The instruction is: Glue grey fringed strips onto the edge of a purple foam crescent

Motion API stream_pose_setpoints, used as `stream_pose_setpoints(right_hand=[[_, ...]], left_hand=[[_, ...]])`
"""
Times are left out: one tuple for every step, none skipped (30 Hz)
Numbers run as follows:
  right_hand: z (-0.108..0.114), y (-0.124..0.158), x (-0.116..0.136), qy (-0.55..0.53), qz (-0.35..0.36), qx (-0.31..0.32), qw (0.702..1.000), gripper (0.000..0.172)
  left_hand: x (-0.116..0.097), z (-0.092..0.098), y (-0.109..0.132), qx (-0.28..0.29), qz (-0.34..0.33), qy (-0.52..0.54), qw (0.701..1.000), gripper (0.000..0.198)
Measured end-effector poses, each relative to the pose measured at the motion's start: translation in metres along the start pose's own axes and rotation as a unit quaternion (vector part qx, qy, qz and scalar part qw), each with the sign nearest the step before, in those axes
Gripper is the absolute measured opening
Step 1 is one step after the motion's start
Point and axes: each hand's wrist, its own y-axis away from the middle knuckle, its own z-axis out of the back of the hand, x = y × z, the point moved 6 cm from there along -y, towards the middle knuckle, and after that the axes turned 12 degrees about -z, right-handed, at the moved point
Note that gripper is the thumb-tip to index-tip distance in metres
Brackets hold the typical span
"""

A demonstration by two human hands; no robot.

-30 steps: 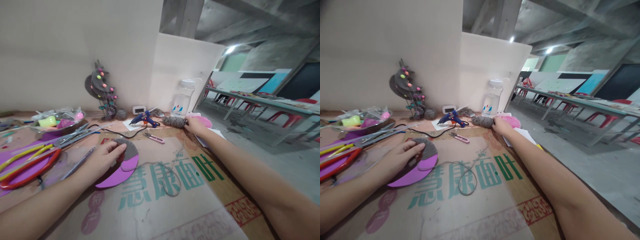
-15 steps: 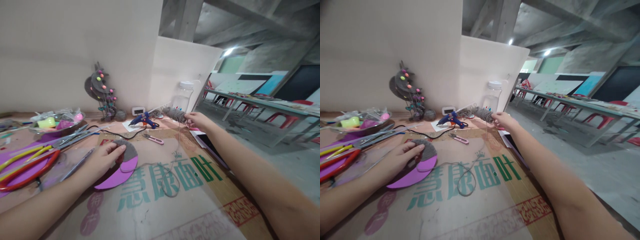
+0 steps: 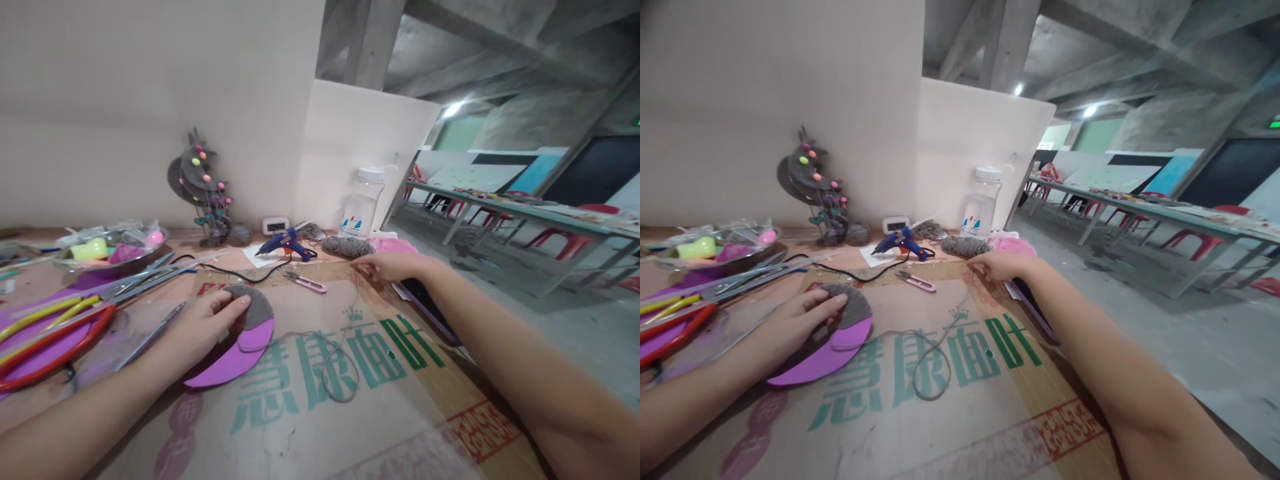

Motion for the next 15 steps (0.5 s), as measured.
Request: stream_pose_setpoints(right_hand=[[-0.007,-0.001,0.0,0.005,-0.004,0.007,1.0,0.035],[-0.014,-0.002,-0.001,0.011,-0.014,0.01,1.0,0.029],[-0.018,-0.004,-0.002,0.015,-0.03,0.009,0.999,0.022],[-0.021,-0.005,-0.002,0.016,-0.043,0.003,0.999,0.014],[-0.023,-0.006,-0.003,0.014,-0.055,-0.001,0.998,0.009],[-0.024,-0.007,-0.003,0.008,-0.067,-0.003,0.998,0.007],[-0.023,-0.008,-0.004,-0.002,-0.077,-0.002,0.997,0.006],[-0.021,-0.008,-0.004,-0.017,-0.085,0.0,0.996,0.007],[-0.019,-0.008,-0.005,-0.035,-0.093,0.001,0.995,0.008],[-0.015,-0.009,-0.005,-0.055,-0.098,-0.001,0.994,0.009],[-0.009,-0.009,-0.006,-0.078,-0.1,-0.006,0.992,0.011],[-0.004,-0.009,-0.006,-0.102,-0.101,-0.015,0.99,0.012],[0.003,-0.01,-0.006,-0.127,-0.101,-0.027,0.986,0.013],[0.009,-0.01,-0.006,-0.154,-0.1,-0.041,0.982,0.013],[0.014,-0.011,-0.005,-0.182,-0.098,-0.059,0.977,0.013]], left_hand=[[0.0,0.0,0.0,0.001,-0.001,0.0,1.0,0.043],[0.0,-0.001,0.0,0.003,-0.002,-0.001,1.0,0.043],[0.001,-0.001,-0.001,0.001,-0.005,-0.002,1.0,0.043],[0.002,-0.001,-0.001,0.0,-0.006,-0.002,1.0,0.043],[0.003,-0.001,-0.001,-0.002,-0.002,0.001,1.0,0.043],[0.005,-0.001,-0.001,-0.004,-0.002,0.003,1.0,0.043],[0.005,-0.001,-0.001,-0.005,-0.002,0.006,1.0,0.043],[0.006,-0.001,-0.001,-0.005,-0.003,0.008,1.0,0.043],[0.006,-0.001,-0.001,-0.004,-0.003,0.009,1.0,0.043],[0.006,-0.001,-0.001,-0.002,-0.004,0.01,1.0,0.043],[0.006,-0.001,-0.002,0.001,-0.002,0.011,1.0,0.043],[0.006,-0.001,-0.002,0.003,0.002,0.011,1.0,0.043],[0.006,-0.001,-0.002,0.006,0.006,0.01,1.0,0.043],[0.006,-0.001,-0.002,0.006,0.008,0.008,1.0,0.044],[0.006,-0.001,-0.002,0.007,0.008,0.005,1.0,0.044]])
